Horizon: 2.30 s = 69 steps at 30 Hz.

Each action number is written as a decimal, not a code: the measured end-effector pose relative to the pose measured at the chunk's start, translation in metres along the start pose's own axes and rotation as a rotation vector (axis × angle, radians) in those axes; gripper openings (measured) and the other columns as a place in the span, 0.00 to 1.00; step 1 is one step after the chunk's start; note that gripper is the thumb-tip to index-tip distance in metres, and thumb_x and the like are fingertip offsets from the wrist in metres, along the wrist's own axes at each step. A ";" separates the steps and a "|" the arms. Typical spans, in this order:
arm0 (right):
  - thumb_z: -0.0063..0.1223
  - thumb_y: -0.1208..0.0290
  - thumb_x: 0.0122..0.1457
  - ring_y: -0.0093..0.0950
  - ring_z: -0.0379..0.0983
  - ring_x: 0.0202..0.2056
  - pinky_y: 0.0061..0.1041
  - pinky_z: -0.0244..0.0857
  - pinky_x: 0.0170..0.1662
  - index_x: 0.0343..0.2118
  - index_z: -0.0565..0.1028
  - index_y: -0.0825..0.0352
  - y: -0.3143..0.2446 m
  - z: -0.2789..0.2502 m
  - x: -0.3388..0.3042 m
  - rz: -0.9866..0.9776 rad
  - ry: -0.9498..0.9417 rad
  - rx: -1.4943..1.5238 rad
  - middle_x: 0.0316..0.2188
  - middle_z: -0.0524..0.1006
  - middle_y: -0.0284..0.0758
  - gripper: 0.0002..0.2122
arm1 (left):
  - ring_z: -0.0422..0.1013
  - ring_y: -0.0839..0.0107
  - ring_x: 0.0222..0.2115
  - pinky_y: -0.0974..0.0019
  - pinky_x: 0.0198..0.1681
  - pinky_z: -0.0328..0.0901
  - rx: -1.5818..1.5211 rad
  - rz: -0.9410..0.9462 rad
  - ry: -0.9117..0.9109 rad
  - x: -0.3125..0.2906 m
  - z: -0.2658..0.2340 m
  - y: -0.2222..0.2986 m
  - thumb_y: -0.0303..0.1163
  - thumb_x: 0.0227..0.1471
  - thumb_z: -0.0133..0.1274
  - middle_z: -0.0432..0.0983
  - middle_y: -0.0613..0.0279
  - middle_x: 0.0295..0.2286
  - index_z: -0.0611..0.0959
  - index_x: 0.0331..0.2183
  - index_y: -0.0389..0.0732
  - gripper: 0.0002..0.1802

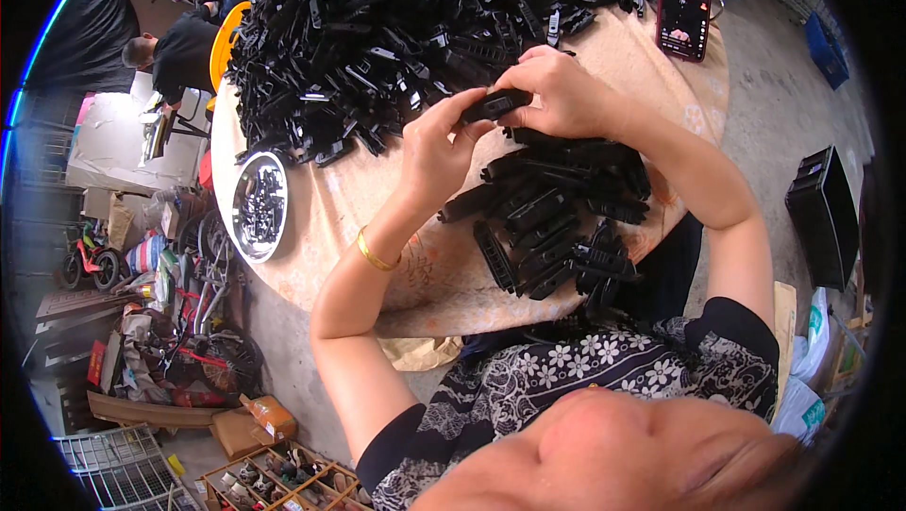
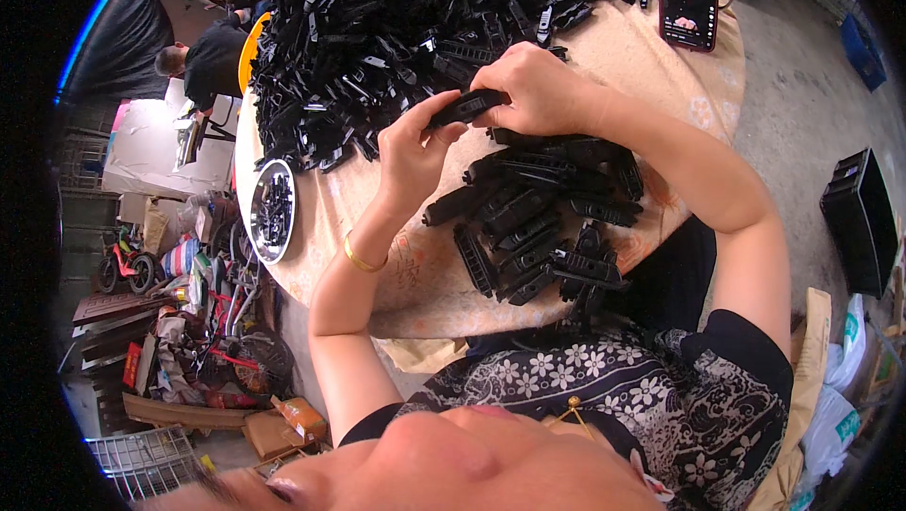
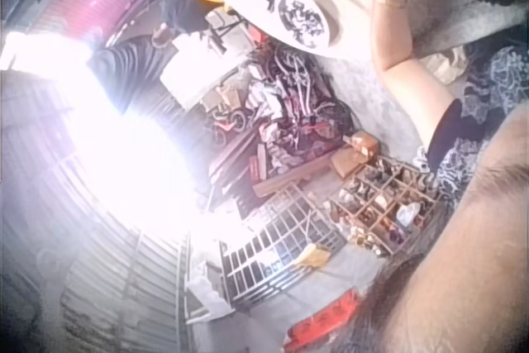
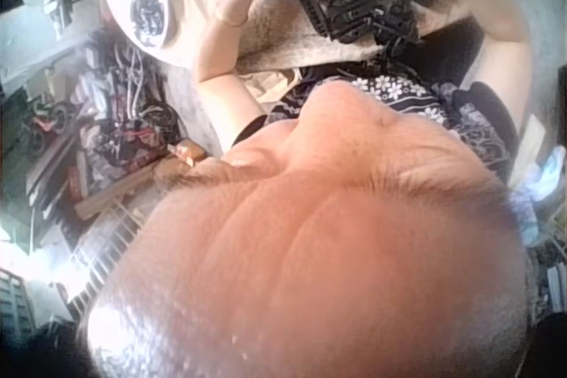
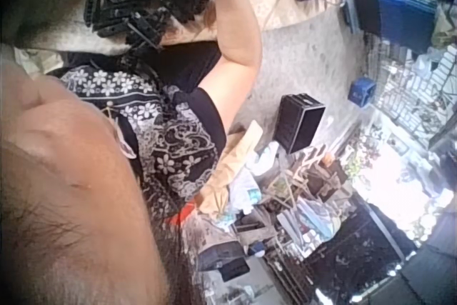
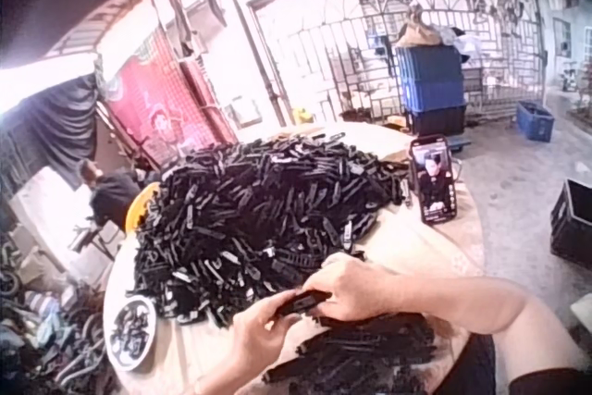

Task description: The person assembles plastic components by taking pieces from a pile, snapping them together by hand, and placing the assembled parts onto the table.

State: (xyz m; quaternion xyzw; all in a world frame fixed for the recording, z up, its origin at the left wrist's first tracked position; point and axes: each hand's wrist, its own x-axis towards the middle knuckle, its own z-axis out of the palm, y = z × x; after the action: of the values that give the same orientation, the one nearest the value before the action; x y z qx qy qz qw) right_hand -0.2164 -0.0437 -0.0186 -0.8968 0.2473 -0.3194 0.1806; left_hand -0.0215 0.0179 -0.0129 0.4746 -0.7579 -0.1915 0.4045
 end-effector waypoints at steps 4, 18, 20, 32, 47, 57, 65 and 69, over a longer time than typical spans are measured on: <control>0.61 0.63 0.44 0.28 0.72 0.24 0.25 0.65 0.30 0.30 0.76 0.70 0.009 -0.002 0.001 0.088 -0.136 0.252 0.20 0.75 0.38 0.15 | 0.71 0.73 0.24 0.72 0.29 0.65 -0.053 -0.135 -0.083 -0.007 -0.004 0.005 0.25 0.41 0.59 0.77 0.55 0.30 0.77 0.39 0.36 0.19; 0.61 0.65 0.42 0.38 0.70 0.35 0.32 0.65 0.39 0.36 0.71 0.69 0.037 0.009 0.010 0.079 0.136 -0.327 0.30 0.72 0.41 0.19 | 0.68 0.56 0.36 0.62 0.41 0.65 0.456 0.396 0.007 0.064 0.010 -0.032 0.22 0.39 0.53 0.74 0.57 0.35 0.79 0.34 0.38 0.14; 0.61 0.64 0.41 0.39 0.70 0.35 0.33 0.65 0.39 0.34 0.70 0.68 0.035 0.011 0.009 0.121 0.131 -0.305 0.31 0.73 0.41 0.19 | 0.66 0.57 0.39 0.62 0.42 0.64 0.499 0.403 -0.034 0.076 0.013 -0.037 0.23 0.40 0.54 0.73 0.58 0.36 0.78 0.36 0.39 0.16; 0.56 0.69 0.44 0.39 0.71 0.38 0.34 0.65 0.41 0.34 0.69 0.68 0.020 0.001 0.000 0.265 -0.104 -0.264 0.31 0.74 0.41 0.14 | 0.65 0.57 0.37 0.62 0.44 0.62 0.627 0.187 -0.339 0.076 0.004 -0.022 0.27 0.40 0.55 0.71 0.54 0.31 0.79 0.35 0.39 0.14; 0.44 0.71 0.56 0.17 0.63 0.21 0.16 0.62 0.27 0.47 0.69 0.66 0.019 -0.001 0.007 0.504 0.043 0.765 0.29 0.73 0.29 0.15 | 0.68 0.78 0.21 0.77 0.22 0.62 -0.442 -0.261 0.268 0.065 -0.018 -0.029 0.29 0.57 0.42 0.75 0.60 0.27 0.72 0.38 0.34 0.09; 0.54 0.76 0.49 0.24 0.72 0.34 0.20 0.65 0.36 0.42 0.72 0.68 -0.007 -0.002 0.005 0.126 0.214 0.370 0.35 0.75 0.36 0.15 | 0.71 0.73 0.27 0.73 0.32 0.67 -1.130 -0.643 -0.102 0.022 -0.025 -0.032 0.27 0.54 0.46 0.73 0.58 0.31 0.73 0.43 0.35 0.14; 0.56 0.80 0.44 0.31 0.70 0.36 0.27 0.66 0.40 0.39 0.74 0.67 -0.008 -0.003 0.007 -0.203 0.213 0.156 0.37 0.75 0.35 0.15 | 0.73 0.56 0.35 0.63 0.39 0.72 -1.118 -0.673 -0.270 0.021 -0.023 -0.029 0.38 0.60 0.35 0.73 0.46 0.35 0.70 0.43 0.28 0.21; 0.56 0.82 0.42 0.33 0.68 0.36 0.28 0.65 0.40 0.38 0.74 0.67 -0.013 -0.001 0.005 -0.241 0.146 0.102 0.36 0.75 0.35 0.16 | 0.72 0.52 0.37 0.63 0.41 0.71 -1.225 -0.744 -0.288 0.017 -0.014 -0.022 0.44 0.60 0.33 0.71 0.44 0.37 0.70 0.42 0.26 0.27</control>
State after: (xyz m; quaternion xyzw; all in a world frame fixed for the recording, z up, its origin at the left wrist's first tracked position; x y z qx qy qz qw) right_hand -0.2092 -0.0357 -0.0093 -0.8839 0.1338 -0.4155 0.1680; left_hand -0.0019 -0.0060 -0.0118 0.3592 -0.3491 -0.7665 0.4019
